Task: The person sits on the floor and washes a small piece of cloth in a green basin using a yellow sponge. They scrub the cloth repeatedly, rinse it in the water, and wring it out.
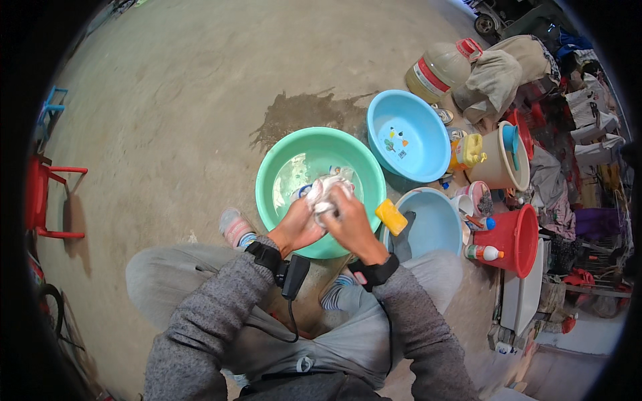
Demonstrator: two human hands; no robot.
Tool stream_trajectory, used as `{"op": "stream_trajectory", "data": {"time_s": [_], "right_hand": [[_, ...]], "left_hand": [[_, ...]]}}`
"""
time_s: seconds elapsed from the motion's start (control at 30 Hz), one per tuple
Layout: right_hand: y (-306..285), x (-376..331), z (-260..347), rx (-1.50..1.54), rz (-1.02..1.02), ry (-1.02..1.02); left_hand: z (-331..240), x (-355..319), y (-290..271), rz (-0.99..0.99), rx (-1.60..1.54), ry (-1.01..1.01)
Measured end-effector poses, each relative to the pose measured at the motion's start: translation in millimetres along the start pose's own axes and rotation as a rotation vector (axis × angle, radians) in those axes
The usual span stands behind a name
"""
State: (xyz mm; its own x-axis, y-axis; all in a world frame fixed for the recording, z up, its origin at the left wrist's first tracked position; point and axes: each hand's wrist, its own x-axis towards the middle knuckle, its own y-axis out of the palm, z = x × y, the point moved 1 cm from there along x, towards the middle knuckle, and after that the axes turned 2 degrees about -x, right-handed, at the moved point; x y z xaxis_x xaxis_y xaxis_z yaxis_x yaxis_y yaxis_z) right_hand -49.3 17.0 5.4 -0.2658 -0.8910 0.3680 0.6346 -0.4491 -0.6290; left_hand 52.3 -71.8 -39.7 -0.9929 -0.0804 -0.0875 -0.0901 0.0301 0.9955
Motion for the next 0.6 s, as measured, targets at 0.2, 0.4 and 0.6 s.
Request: {"op": "stream_trajectory", "data": {"time_s": [0.2, 0.4, 0.6], "right_hand": [[-1.5, -4.2, -6.1, -0.103, -0.125, 0.303], [-1.1, -5.7, -5.6, -0.126, -0.177, 0.356], [0.1, -3.1, -1.1, -0.088, -0.06, 0.116]], "left_hand": [[2.1, -1.1, 3.3, -0.045, 0.049, 0.025], [1.9, -1.1, 5.7, -0.117, 0.089, 0.032], [2.2, -1.2, -0.3, -0.163, 0.126, 0.007]]}}
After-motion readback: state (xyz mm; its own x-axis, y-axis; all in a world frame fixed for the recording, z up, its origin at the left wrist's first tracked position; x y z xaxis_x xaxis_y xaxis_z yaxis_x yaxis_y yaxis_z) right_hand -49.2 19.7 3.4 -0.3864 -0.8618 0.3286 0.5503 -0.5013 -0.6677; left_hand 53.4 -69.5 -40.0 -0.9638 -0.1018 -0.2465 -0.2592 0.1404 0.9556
